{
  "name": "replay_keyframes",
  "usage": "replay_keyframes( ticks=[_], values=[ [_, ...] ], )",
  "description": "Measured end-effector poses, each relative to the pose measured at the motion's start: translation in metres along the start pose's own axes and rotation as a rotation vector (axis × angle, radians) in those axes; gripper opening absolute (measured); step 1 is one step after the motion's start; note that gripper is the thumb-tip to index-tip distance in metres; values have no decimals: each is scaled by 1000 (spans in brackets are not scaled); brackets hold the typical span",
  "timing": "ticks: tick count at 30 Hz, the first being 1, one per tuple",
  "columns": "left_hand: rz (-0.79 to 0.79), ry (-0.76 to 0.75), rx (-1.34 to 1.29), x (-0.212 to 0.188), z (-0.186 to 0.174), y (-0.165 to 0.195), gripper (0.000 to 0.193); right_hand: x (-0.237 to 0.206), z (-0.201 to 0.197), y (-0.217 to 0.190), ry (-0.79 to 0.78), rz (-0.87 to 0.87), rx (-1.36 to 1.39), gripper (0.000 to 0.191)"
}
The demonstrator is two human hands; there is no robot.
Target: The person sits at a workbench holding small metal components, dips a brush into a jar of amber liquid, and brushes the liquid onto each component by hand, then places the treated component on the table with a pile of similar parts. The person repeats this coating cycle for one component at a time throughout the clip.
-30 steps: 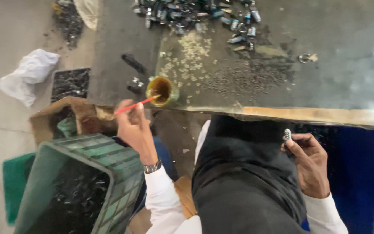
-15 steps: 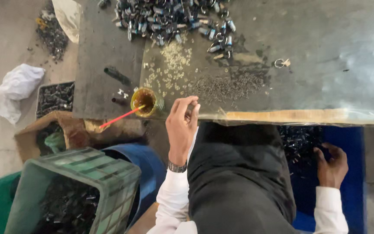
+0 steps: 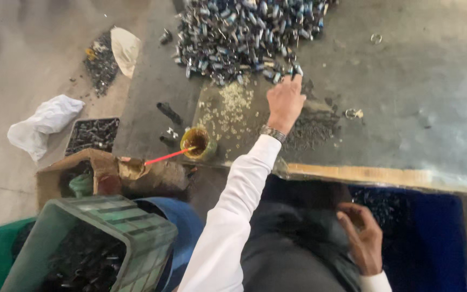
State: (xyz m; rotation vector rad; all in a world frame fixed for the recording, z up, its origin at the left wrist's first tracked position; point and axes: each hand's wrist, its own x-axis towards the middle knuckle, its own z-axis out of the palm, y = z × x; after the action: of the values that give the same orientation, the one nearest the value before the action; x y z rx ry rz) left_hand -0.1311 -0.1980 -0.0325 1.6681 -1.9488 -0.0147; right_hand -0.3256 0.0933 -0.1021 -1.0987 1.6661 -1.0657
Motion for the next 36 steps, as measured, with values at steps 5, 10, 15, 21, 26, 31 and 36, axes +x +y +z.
replay_keyframes(
  ticks=[5,10,15,21,26,31,36],
  values=[
    [-75,27,-80,-4,-11,4,17,-3,5,-35,-115,18,208,26],
    [-144,77,-578,-54,-69,12,16,11,16,-77,-182,-77,384,27],
    [-131,-171,-1000,-147,-124,32,12,22,23,-109,-176,-189,513,42],
    [-439,-372,-1315,-201,-129,37,9,16,28,-86,-237,-219,243,18],
    [39,-253,-958,-212,-132,31,35,8,36,-54,-171,19,352,15],
    [18,-178,-865,-218,-132,28,28,7,42,-50,-189,161,402,20],
    [-14,-66,-823,-223,-127,18,24,12,45,-50,-294,288,432,24]
  ],
)
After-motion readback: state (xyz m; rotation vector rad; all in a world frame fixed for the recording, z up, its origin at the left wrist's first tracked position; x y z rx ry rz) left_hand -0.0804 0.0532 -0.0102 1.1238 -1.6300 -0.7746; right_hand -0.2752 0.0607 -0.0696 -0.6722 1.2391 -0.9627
